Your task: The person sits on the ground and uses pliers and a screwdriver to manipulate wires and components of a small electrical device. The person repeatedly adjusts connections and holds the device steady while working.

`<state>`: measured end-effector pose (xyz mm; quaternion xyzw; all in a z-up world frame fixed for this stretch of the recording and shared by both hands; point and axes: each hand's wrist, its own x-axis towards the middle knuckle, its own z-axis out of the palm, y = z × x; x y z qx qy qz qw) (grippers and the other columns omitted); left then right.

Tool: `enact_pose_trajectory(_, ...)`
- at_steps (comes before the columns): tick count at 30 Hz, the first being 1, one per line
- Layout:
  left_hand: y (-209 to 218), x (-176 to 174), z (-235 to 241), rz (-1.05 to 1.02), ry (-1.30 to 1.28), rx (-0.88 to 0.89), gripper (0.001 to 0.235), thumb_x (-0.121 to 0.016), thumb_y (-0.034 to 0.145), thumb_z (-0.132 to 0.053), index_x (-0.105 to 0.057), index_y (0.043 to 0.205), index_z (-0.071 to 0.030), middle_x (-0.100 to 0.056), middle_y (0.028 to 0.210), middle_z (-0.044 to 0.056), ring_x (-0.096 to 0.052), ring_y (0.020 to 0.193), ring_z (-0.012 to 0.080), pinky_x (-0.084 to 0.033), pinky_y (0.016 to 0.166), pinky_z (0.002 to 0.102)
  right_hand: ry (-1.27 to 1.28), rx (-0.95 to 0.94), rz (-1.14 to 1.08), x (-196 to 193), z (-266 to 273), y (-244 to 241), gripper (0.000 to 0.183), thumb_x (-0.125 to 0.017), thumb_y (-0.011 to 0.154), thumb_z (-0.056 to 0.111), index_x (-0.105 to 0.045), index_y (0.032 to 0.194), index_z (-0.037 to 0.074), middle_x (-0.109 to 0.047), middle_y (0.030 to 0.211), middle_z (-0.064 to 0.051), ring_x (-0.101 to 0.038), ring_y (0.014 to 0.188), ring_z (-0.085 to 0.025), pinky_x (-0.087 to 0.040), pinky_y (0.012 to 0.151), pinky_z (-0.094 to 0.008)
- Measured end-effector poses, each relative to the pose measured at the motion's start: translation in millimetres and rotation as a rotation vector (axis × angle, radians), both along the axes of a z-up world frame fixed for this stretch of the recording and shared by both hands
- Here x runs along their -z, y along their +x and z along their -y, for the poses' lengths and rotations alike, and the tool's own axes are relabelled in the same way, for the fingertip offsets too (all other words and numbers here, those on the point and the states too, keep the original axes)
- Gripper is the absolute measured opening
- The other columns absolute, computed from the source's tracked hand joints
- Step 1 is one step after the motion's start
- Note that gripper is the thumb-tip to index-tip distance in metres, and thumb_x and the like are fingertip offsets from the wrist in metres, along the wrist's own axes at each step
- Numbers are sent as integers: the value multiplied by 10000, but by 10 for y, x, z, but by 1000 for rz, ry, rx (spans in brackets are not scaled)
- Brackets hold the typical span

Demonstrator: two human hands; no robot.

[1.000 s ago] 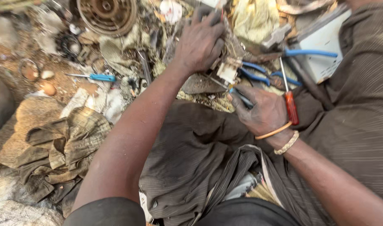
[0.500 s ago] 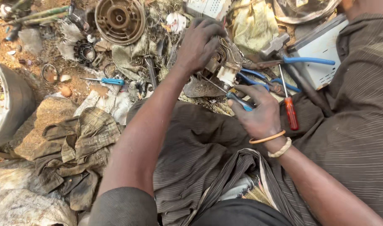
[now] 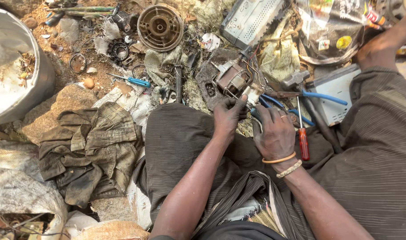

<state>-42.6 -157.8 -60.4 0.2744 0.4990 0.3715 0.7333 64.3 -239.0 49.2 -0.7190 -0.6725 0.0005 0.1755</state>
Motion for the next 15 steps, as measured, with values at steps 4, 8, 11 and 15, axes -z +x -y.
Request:
enact_pose_trajectory(4,3,33,-102,195,-50,-10,300,-791,912,-226,-708,990,51,-765,872,154,-732,725,205,-629,661,332,-146,216,-501,8,-17,203,467,-770,903,318,-661,1242,16,-720,1006,-127,-677,842,-209,-529,742,-378)
enact_pose_trajectory(8,-100,0,-7,396,-87,-28,312,-735,902,-240,-723,1107,-5,-788,997,145,-788,858,192,-671,775,323,-548,409,-942,38,16,359,461,-655,1026,441,-731,1121,-4,-713,870,-145,-660,770,-178,-486,672,-342)
enact_pose_trajectory(11,-31,38,-35,531,-148,-18,344,-726,879,-254,-715,1128,-18,-797,1008,120,-793,877,175,-665,768,313,-522,401,-901,80,16,304,369,-723,976,357,-764,1111,16,-678,839,-181,-574,694,-173,-421,635,-374)
enact_pose_trajectory(15,15,107,-3,352,-135,-8,308,-762,1012,-221,-650,1092,54,-735,969,141,-733,810,198,-646,736,351,43,21,-329,91,89,145,368,-849,854,277,-723,1066,5,-646,957,-172,-645,796,-195,-529,663,-291)
